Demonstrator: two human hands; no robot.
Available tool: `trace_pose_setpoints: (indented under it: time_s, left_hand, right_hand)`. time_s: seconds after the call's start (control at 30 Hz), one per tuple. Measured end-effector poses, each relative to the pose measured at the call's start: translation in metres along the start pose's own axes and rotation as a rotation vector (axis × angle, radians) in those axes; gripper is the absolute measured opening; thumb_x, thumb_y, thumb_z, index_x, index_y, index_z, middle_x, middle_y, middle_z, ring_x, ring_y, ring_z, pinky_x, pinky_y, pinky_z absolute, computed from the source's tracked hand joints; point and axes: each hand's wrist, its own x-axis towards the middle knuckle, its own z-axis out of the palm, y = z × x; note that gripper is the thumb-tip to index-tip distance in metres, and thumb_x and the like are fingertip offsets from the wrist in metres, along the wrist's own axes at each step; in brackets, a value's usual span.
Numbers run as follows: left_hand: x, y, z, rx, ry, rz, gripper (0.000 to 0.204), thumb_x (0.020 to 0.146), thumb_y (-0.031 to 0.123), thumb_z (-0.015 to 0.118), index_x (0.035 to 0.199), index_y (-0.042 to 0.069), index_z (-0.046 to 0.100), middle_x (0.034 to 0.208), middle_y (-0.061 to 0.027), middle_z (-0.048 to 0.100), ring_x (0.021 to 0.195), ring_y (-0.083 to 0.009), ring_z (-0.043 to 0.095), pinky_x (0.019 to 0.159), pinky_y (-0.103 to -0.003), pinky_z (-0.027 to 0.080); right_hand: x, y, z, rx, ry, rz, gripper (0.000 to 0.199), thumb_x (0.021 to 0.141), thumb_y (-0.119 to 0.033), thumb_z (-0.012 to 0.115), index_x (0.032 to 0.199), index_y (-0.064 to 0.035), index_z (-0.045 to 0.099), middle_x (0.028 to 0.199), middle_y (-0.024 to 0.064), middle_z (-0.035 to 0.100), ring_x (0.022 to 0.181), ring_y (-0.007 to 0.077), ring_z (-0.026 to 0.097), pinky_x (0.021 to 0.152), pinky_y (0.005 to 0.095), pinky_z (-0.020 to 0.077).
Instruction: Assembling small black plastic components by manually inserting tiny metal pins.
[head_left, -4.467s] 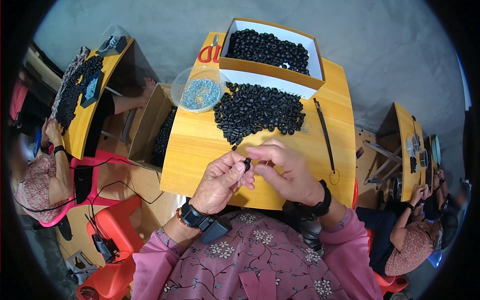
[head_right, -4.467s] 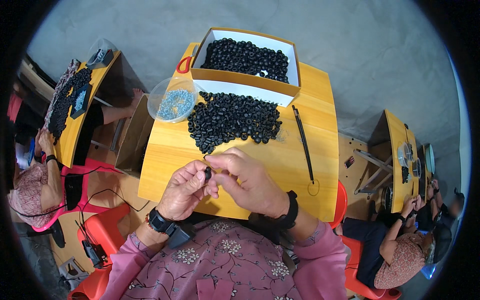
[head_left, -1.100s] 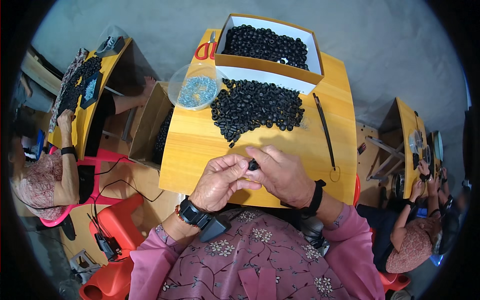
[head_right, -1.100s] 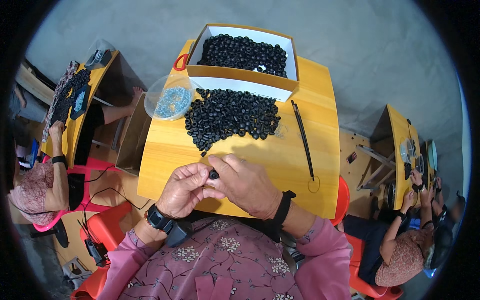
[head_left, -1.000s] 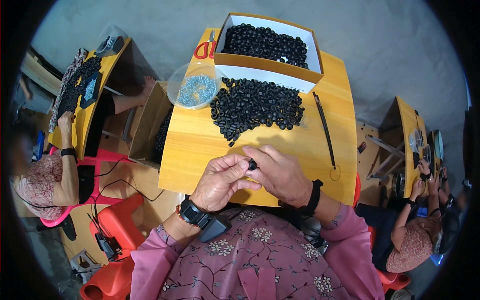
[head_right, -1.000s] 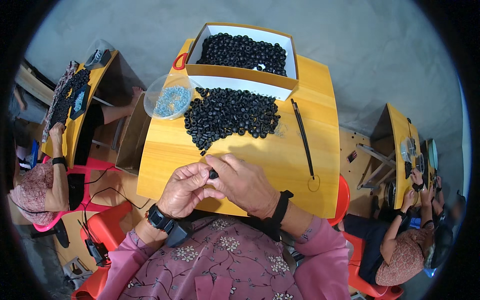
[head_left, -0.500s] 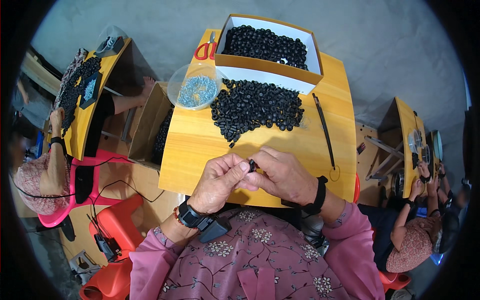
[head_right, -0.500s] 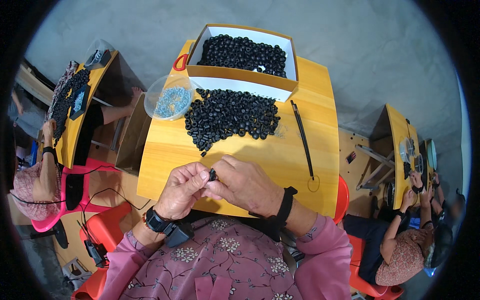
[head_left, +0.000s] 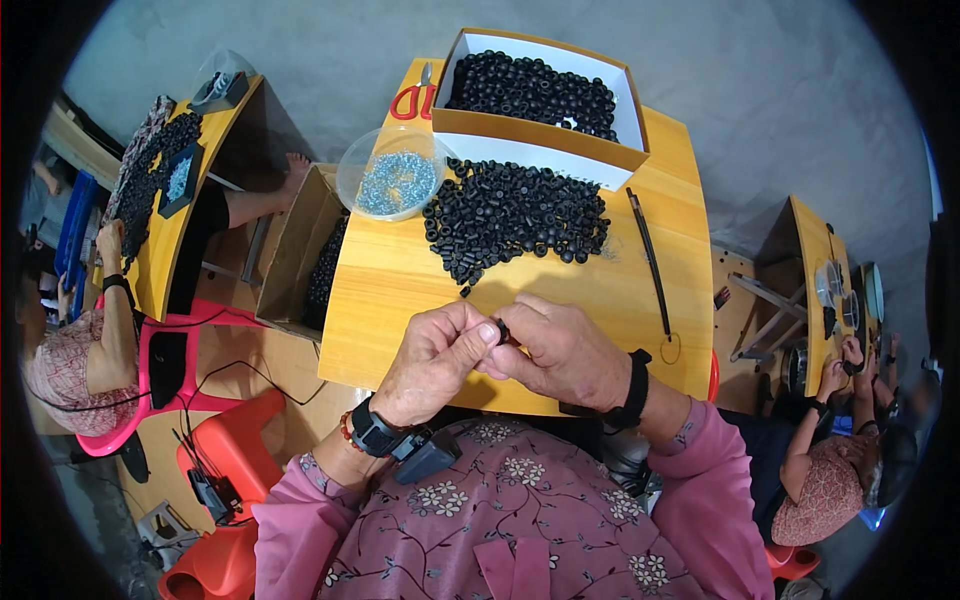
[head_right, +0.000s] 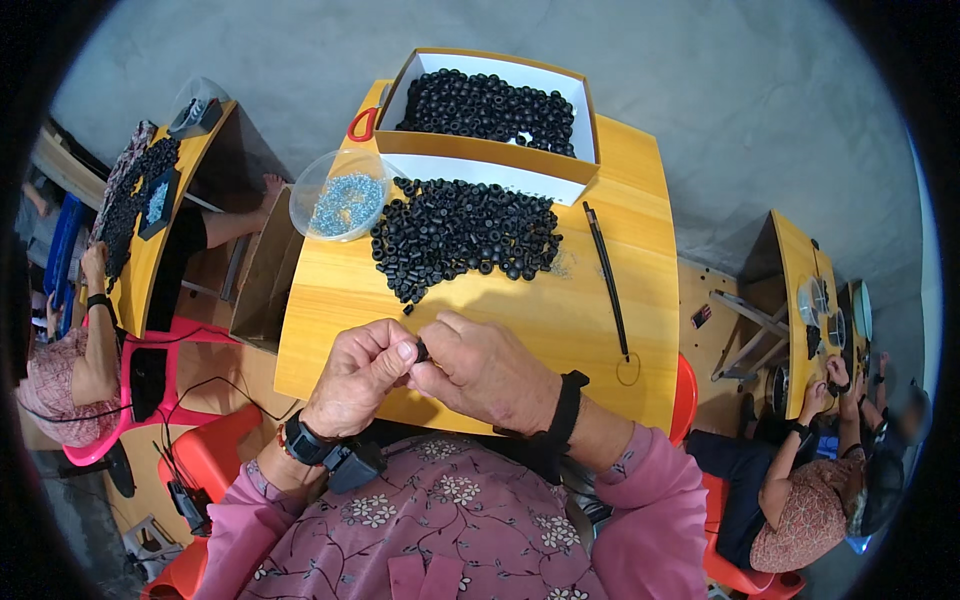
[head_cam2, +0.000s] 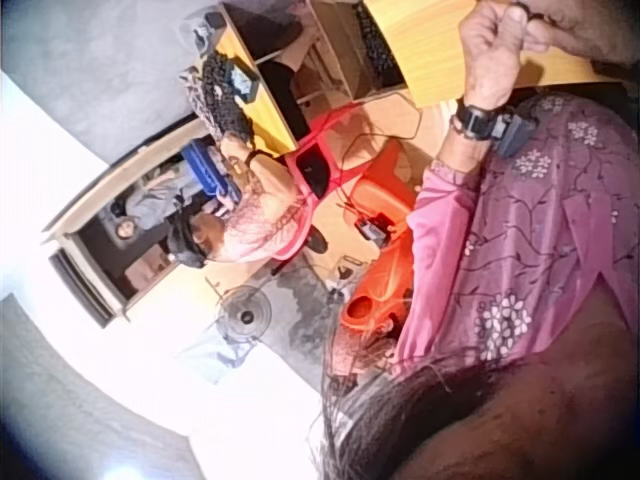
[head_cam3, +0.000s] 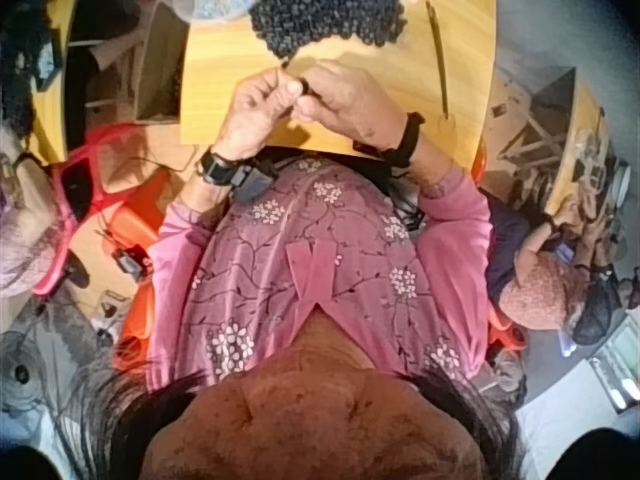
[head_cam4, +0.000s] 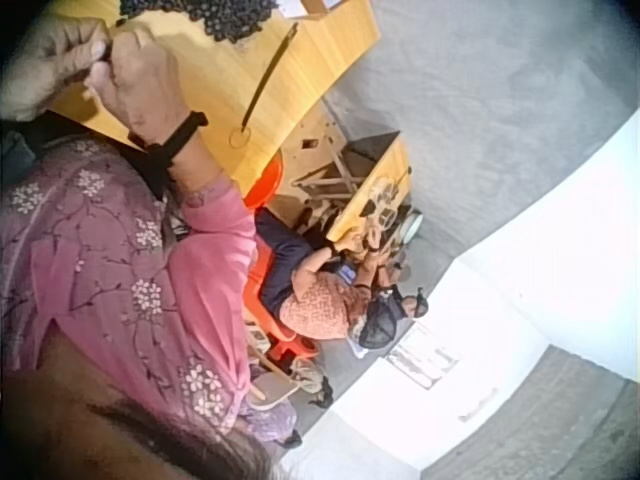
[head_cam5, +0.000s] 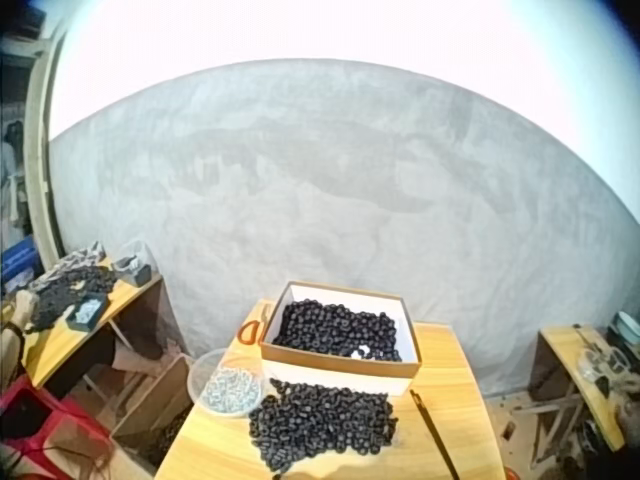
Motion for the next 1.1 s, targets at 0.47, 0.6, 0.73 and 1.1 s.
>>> trace_pose_setpoints:
  time_s: [0.47,0.6,0.73,1.1]
  left_hand:
    - [0.006,-0.02,0.006,-0.37,-0.075,-0.093,0.024,0.103,0.023,0.06,0.105,-0.001,0.064,0.094,-0.0067,0.069,0.08,-0.0121,0.067,0.072,-0.025,0.056]
    - [0.006,-0.018,0.001,-0.412,-0.084,-0.048,0.026,0.102,0.024,0.06,0.11,-0.001,0.063,0.103,-0.0089,0.068,0.091,-0.015,0.067,0.081,-0.029,0.056]
    - [0.005,-0.015,0.001,-0.461,-0.16,-0.044,0.029,0.105,0.023,0.055,0.117,-0.003,0.06,0.109,-0.0109,0.067,0.098,-0.0172,0.067,0.085,-0.034,0.059]
    - [0.002,-0.024,-0.003,-0.446,-0.18,0.001,0.023,0.105,0.019,0.054,0.111,-0.002,0.062,0.109,-0.0098,0.066,0.097,-0.0184,0.068,0.087,-0.038,0.061]
  right_hand:
    - [-0.017,0.004,0.0,0.048,0.02,0.112,0.028,0.09,-0.024,0.07,0.101,-0.0021,0.056,0.087,0.0159,0.06,0.076,0.0359,0.062,0.064,0.0433,0.0504]
    - [-0.011,-0.008,-0.004,0.189,0.045,0.199,0.035,0.089,-0.025,0.073,0.111,-0.0009,0.059,0.092,0.0149,0.062,0.08,0.0321,0.064,0.068,0.0396,0.0525]
    - [-0.013,-0.004,0.006,0.252,0.245,0.142,0.037,0.089,-0.02,0.073,0.118,-0.0003,0.062,0.101,0.0133,0.063,0.085,0.0287,0.065,0.074,0.0374,0.054]
    - [-0.01,-0.003,-0.003,-0.021,0.219,-0.088,0.035,0.087,-0.014,0.074,0.117,-0.0012,0.063,0.106,0.0134,0.063,0.088,0.0295,0.065,0.076,0.0368,0.0539]
